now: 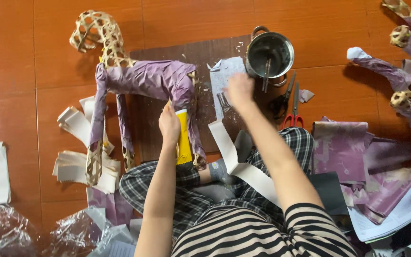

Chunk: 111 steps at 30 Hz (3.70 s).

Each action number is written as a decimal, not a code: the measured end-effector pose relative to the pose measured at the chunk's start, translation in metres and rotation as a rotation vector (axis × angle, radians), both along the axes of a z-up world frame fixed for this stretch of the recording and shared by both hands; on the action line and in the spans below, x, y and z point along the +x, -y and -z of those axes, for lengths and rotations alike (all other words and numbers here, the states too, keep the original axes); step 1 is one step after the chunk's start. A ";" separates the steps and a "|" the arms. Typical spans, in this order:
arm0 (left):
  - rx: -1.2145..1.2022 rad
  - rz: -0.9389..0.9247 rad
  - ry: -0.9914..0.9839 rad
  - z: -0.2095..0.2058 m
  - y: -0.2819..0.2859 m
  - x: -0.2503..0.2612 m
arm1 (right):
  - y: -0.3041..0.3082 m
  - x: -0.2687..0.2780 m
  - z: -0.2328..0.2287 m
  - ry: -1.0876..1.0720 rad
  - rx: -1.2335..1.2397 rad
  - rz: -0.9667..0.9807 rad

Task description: Decorating a paper-mache giraffe sculpture by applying yellow tape and black paper to its legs

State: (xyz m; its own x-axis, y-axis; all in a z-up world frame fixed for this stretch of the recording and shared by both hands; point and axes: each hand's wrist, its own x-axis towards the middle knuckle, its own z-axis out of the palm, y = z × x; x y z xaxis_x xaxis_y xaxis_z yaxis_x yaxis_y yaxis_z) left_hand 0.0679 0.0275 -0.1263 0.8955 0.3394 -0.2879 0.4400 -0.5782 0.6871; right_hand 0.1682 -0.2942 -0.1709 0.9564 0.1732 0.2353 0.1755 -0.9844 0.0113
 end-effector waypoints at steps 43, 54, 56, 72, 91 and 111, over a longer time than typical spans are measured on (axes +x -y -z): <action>-0.958 -0.686 0.425 -0.097 0.054 -0.014 | -0.058 -0.181 -0.200 -0.619 0.856 0.001; -1.185 -0.941 0.235 0.047 0.022 0.010 | -0.087 -0.196 -0.193 -0.257 0.283 -0.291; -1.187 -0.913 0.225 0.035 0.023 0.004 | -0.093 -0.203 -0.207 -0.231 0.232 -0.320; -1.410 -0.757 0.287 -0.002 0.029 0.000 | -0.132 -0.162 -0.188 -0.465 -0.029 -0.286; -1.039 -0.489 0.282 -0.125 0.042 -0.031 | 0.141 0.036 -0.087 -0.191 -0.081 0.328; -1.176 -0.490 0.457 -0.058 0.042 -0.026 | -0.187 -0.074 -0.108 -0.157 0.600 -0.168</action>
State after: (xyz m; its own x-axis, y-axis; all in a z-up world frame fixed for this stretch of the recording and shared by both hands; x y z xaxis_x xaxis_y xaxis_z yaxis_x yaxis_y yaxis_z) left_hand 0.0421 -0.0144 -0.0682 0.8473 0.4098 -0.3380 0.0307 0.5976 0.8012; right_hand 0.0937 -0.1069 -0.0633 0.9585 0.2056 0.1973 0.2828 -0.7707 -0.5710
